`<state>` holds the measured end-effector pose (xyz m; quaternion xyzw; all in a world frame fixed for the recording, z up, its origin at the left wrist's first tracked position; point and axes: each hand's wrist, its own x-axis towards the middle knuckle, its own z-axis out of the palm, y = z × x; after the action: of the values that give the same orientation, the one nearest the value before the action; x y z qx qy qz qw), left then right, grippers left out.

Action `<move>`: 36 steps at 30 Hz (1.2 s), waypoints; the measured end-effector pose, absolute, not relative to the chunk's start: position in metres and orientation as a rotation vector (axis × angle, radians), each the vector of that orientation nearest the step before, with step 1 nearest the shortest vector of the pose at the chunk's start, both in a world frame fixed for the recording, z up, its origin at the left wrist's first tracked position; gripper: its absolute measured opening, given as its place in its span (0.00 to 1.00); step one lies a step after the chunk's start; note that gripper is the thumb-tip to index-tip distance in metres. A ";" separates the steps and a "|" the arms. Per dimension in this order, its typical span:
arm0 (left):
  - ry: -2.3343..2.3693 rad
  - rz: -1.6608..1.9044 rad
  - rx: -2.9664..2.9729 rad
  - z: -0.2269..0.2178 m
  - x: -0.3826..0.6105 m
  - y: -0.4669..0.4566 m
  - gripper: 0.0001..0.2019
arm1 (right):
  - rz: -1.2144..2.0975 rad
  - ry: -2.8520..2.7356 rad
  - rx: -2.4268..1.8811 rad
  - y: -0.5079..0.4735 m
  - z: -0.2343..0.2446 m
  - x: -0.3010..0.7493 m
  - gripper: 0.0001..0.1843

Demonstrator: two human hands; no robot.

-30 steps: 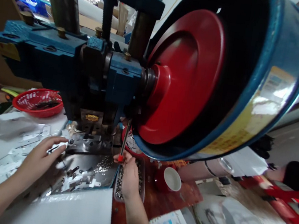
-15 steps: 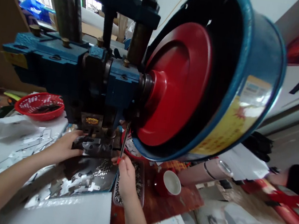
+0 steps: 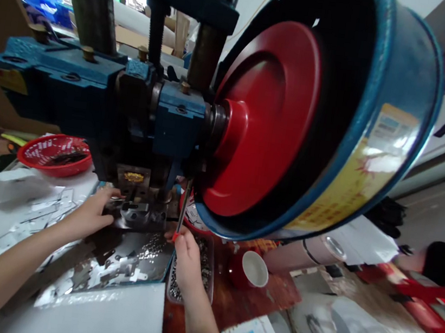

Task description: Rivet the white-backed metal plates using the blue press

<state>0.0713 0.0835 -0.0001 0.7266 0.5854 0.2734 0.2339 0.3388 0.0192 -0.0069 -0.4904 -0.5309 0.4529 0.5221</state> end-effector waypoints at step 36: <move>1.882 0.244 2.206 -0.022 0.006 0.086 0.30 | 0.766 -1.401 -1.526 0.099 -0.017 0.281 0.07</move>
<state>0.0064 0.0863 -0.0220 0.7529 0.6425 0.0834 0.1155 0.2808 0.0987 -0.0168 -0.6171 -0.5666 0.3097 0.4497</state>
